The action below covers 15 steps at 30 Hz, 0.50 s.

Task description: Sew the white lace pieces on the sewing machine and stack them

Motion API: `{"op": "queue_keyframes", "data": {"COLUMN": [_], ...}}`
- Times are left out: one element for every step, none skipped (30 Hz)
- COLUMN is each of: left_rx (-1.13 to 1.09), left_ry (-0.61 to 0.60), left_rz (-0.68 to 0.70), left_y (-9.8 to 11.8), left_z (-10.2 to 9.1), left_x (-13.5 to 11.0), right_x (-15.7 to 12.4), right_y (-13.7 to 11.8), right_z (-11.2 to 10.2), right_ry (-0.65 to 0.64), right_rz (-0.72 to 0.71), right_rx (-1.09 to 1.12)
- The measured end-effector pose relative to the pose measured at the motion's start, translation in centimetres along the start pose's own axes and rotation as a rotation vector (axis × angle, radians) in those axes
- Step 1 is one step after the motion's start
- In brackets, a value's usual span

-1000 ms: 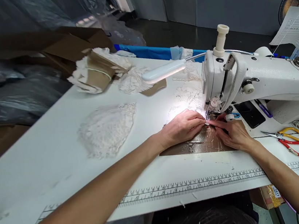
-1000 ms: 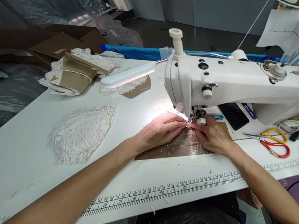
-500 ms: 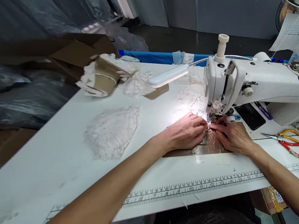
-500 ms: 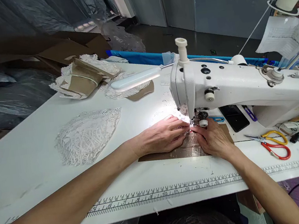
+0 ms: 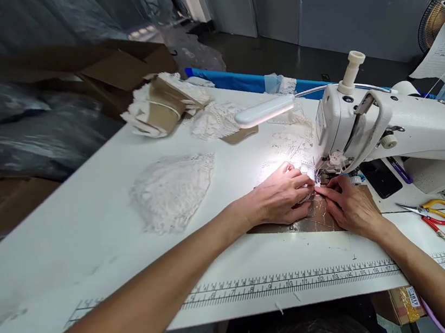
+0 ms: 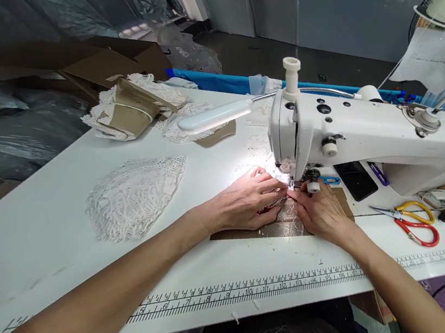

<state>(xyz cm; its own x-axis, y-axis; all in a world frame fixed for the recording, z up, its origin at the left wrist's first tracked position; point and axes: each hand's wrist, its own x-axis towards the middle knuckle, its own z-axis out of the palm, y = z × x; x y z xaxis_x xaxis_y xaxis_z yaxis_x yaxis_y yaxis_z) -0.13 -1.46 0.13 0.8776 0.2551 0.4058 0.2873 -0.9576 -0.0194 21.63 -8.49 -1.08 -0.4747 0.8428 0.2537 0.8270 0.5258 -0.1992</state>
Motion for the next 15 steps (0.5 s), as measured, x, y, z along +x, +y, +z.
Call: {"op": "queue_keyframes", "data": {"left_rx": [-0.005,-0.011,-0.016,-0.021,-0.025,-0.027,-0.028,-0.028,-0.026,-0.025,-0.023,-0.021,-0.020,-0.019,-0.019], "left_ry": [-0.007,-0.013,-0.019,-0.025,-0.032,-0.041,-0.055,-0.073,-0.092,-0.110,-0.126,-0.140,-0.150,-0.157,-0.164], "left_rz": [-0.004,-0.008,-0.012,-0.016,-0.023,-0.031,-0.042,-0.052,-0.063,-0.071,-0.075,-0.079,-0.082,-0.087,-0.093], "left_y": [-0.03,-0.06,-0.10,-0.14,-0.18,-0.21,-0.24,-0.26,-0.27,-0.28,-0.29,-0.29,-0.29,-0.28,-0.27], "left_z": [-0.01,-0.02,-0.02,-0.03,-0.04,-0.06,-0.08,-0.12,-0.16,-0.22,-0.28,-0.34,-0.40,-0.45,-0.50], "left_x": [-0.03,-0.06,-0.07,-0.08,-0.06,-0.04,-0.02,0.01,0.04,0.07,0.09,0.11,0.14,0.16,0.18], "right_x": [0.04,0.09,0.14,0.20,0.28,0.35,0.43,0.51,0.58,0.62,0.65,0.63,0.59,0.52,0.43], "right_y": [-0.07,-0.13,-0.18,-0.25,-0.32,-0.41,-0.51,-0.62,-0.73,-0.82,-0.88,-0.88,-0.82,-0.69,-0.49], "right_z": [0.00,0.03,0.08,0.13,0.19,0.24,0.26,0.27,0.25,0.20,0.13,0.04,-0.09,-0.24,-0.45], "right_ry": [-0.004,-0.008,-0.013,-0.018,-0.023,-0.030,-0.037,-0.049,-0.064,-0.081,-0.098,-0.111,-0.119,-0.118,-0.109], "right_rz": [0.008,0.015,0.023,0.032,0.041,0.053,0.065,0.078,0.091,0.102,0.110,0.116,0.121,0.128,0.139], "right_rx": [-0.007,-0.013,-0.020,-0.030,-0.042,-0.057,-0.073,-0.086,-0.095,-0.095,-0.084,-0.062,-0.028,0.018,0.073]}}
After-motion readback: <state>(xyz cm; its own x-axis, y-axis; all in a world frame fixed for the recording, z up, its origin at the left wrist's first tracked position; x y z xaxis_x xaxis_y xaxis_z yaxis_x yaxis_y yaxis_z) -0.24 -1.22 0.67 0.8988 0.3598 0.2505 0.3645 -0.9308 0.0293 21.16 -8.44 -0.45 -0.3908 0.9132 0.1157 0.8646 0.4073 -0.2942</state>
